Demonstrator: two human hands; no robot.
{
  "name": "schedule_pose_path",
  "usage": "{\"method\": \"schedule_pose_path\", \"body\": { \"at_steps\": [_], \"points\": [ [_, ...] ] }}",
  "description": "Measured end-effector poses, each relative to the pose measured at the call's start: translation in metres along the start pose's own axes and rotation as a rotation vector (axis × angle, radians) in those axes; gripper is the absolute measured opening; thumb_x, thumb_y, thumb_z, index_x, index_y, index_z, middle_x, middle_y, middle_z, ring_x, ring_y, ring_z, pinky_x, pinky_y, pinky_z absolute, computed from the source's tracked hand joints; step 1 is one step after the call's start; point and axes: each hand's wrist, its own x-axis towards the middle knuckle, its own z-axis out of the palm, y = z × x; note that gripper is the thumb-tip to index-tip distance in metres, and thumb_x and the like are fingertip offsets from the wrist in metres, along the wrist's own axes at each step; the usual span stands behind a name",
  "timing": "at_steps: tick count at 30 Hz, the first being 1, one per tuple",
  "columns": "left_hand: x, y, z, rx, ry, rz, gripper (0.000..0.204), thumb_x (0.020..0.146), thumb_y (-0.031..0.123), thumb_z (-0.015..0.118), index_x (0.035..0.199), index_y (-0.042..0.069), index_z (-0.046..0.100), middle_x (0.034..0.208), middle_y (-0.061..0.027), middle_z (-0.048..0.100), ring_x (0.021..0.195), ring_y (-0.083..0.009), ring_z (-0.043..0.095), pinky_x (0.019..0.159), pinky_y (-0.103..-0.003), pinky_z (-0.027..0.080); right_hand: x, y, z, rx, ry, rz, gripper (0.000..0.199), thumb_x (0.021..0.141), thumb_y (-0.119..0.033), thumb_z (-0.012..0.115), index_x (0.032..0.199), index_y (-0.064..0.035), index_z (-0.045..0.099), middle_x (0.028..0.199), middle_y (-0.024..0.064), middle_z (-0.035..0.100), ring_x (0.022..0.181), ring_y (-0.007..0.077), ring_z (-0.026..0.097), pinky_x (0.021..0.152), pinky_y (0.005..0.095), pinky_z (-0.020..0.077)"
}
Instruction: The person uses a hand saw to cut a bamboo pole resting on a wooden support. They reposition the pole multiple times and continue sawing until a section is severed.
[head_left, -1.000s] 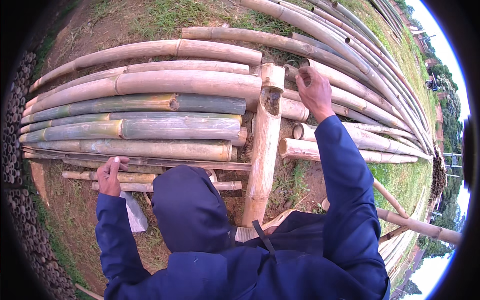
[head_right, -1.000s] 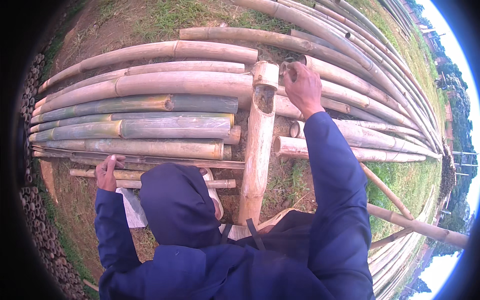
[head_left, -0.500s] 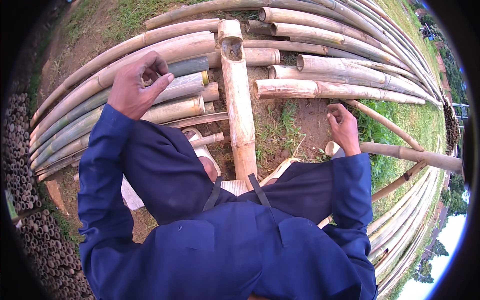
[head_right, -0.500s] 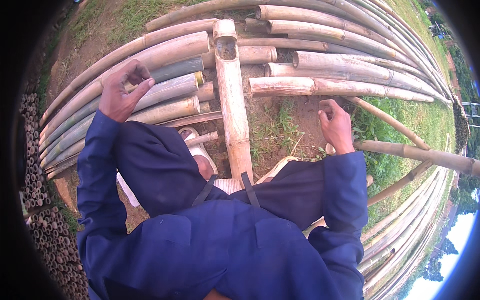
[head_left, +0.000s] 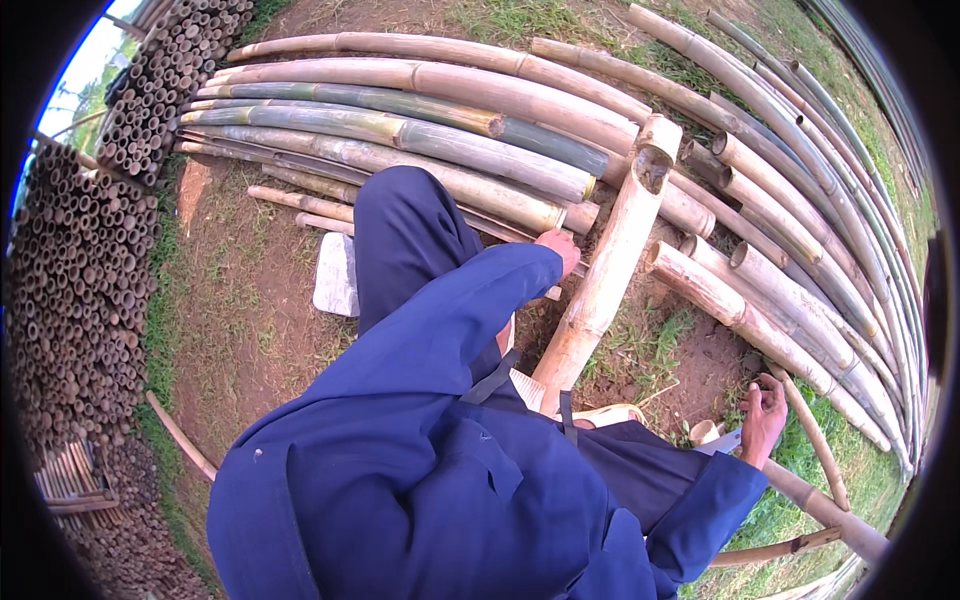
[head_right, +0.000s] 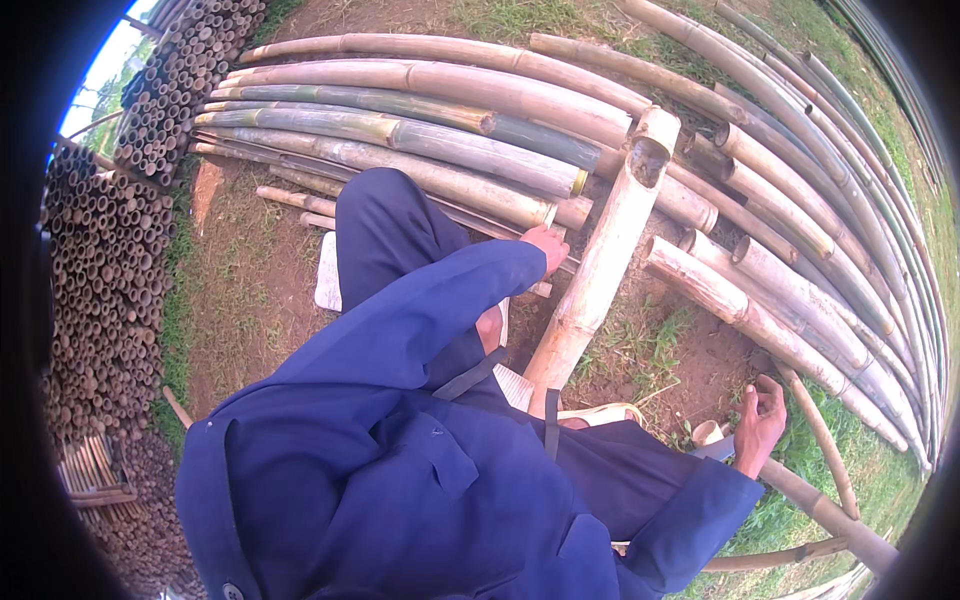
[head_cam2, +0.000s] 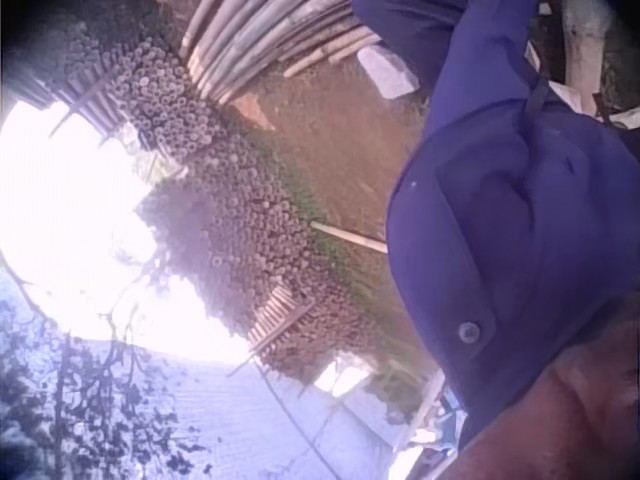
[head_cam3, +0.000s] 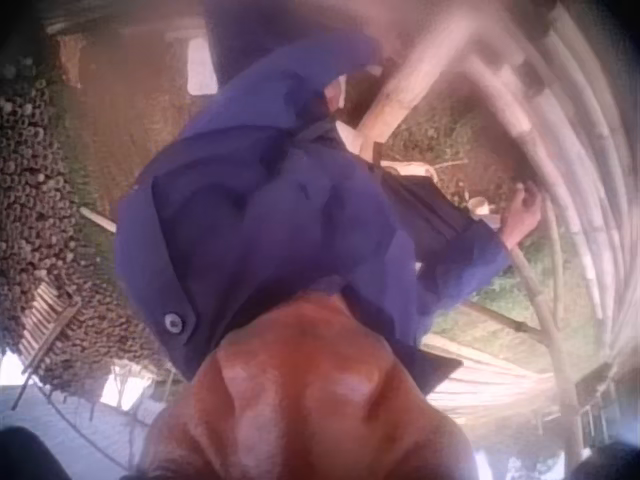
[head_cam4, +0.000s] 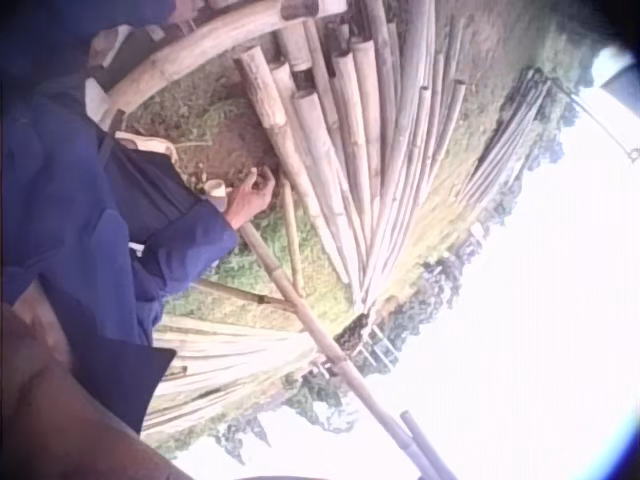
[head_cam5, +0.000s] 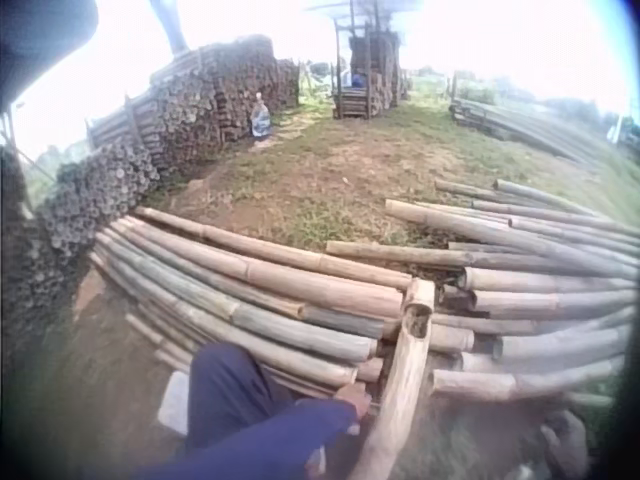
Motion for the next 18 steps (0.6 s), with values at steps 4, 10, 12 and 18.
{"method": "schedule_pose_path", "body": {
  "at_steps": [4,10,12,18],
  "points": [
    [-0.016,-0.002,-0.005,-0.009,-0.243,0.060,0.024,0.086,0.018,0.066,0.107,0.011,0.075,0.102,-0.0117,0.077,0.099,-0.0307,0.073,0.093,-0.049,0.051,0.006,-0.012,0.009,-0.041,-0.064,-0.043,0.030,0.097,-0.010,0.067,0.125,-0.0007,0.066,0.079,0.0067,0.063,0.070,0.0133,0.063,0.064,0.0294,0.0527],
    [-0.039,-0.012,0.023,-0.152,-0.108,0.245,0.019,0.093,0.017,0.059,0.111,0.012,0.066,0.099,-0.0122,0.073,0.097,-0.0343,0.073,0.084,-0.050,0.055,0.019,-0.029,0.022,-0.018,-0.045,-0.123,0.031,0.097,-0.014,0.068,0.126,-0.0020,0.066,0.075,0.0049,0.061,0.069,0.0128,0.061,0.065,0.0287,0.0500],
    [-0.045,-0.013,0.012,-0.206,0.008,0.264,0.021,0.095,0.017,0.058,0.115,0.011,0.058,0.099,-0.0132,0.070,0.094,-0.0360,0.073,0.079,-0.050,0.057,0.020,-0.031,0.025,-0.020,-0.055,-0.125,0.031,0.098,-0.015,0.068,0.126,-0.0020,0.066,0.076,0.0049,0.062,0.068,0.0131,0.061,0.066,0.0290,0.0495],
    [-0.055,-0.022,-0.009,-0.221,0.400,-0.041,0.018,0.100,0.022,0.051,0.115,0.012,0.050,0.099,-0.0163,0.065,0.085,-0.0362,0.073,0.069,-0.052,0.058,0.026,-0.038,0.031,0.002,-0.081,-0.159,0.031,0.099,-0.014,0.067,0.126,0.0011,0.063,0.075,0.0034,0.061,0.066,0.0105,0.059,0.063,0.0251,0.0463]
  ]
}}
